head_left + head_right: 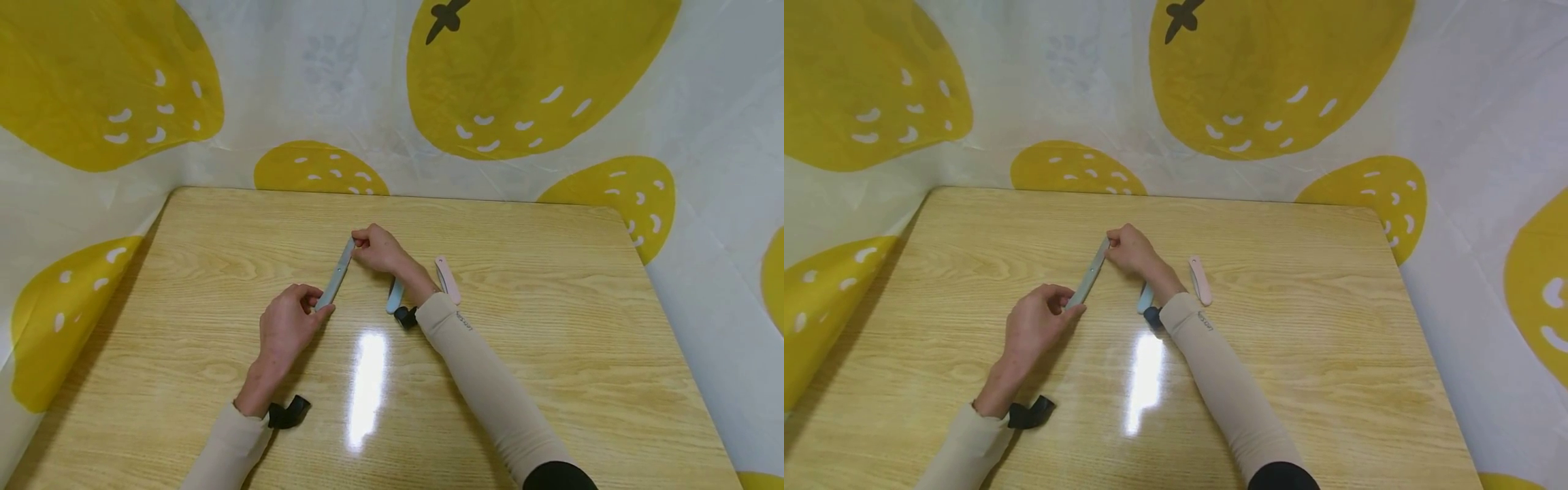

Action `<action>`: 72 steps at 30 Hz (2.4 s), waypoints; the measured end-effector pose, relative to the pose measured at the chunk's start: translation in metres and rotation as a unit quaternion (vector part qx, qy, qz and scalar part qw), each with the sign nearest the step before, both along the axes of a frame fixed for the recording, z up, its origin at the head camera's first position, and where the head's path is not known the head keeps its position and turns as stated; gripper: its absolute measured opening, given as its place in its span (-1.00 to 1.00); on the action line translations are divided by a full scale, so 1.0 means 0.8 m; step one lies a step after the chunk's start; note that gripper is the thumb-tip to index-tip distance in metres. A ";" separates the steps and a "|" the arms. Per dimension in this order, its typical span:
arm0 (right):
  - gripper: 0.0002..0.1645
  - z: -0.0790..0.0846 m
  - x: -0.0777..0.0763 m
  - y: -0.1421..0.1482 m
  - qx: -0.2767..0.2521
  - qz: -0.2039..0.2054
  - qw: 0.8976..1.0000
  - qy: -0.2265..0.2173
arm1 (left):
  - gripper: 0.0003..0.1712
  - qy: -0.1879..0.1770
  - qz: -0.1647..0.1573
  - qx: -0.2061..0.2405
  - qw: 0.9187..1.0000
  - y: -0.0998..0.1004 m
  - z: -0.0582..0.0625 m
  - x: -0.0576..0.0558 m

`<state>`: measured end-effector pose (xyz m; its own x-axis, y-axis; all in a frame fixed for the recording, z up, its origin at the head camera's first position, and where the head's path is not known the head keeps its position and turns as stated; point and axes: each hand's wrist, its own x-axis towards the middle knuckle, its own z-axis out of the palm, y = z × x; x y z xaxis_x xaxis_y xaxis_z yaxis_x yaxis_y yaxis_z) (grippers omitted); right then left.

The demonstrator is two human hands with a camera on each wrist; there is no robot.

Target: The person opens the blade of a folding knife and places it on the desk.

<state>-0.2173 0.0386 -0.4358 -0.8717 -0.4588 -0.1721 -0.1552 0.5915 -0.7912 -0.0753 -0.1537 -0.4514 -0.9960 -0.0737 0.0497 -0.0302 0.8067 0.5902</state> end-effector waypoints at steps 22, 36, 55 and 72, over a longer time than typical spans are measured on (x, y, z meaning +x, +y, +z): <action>-0.58 0.024 0.019 0.041 -0.047 -0.031 0.998 -0.018 | -0.59 0.040 -0.004 0.017 0.999 0.007 0.004 -0.002; -0.59 0.031 0.036 0.077 -0.031 -0.063 0.997 -0.012 | -0.74 0.123 -0.058 0.061 0.989 0.037 0.006 0.000; -0.61 0.022 0.052 0.106 -0.028 -0.111 0.993 -0.018 | -0.75 0.083 -0.116 0.063 0.988 0.078 0.006 0.005; -0.62 0.015 0.060 0.117 -0.019 -0.112 0.993 -0.006 | -0.67 0.006 -0.120 0.075 0.990 0.096 0.002 0.004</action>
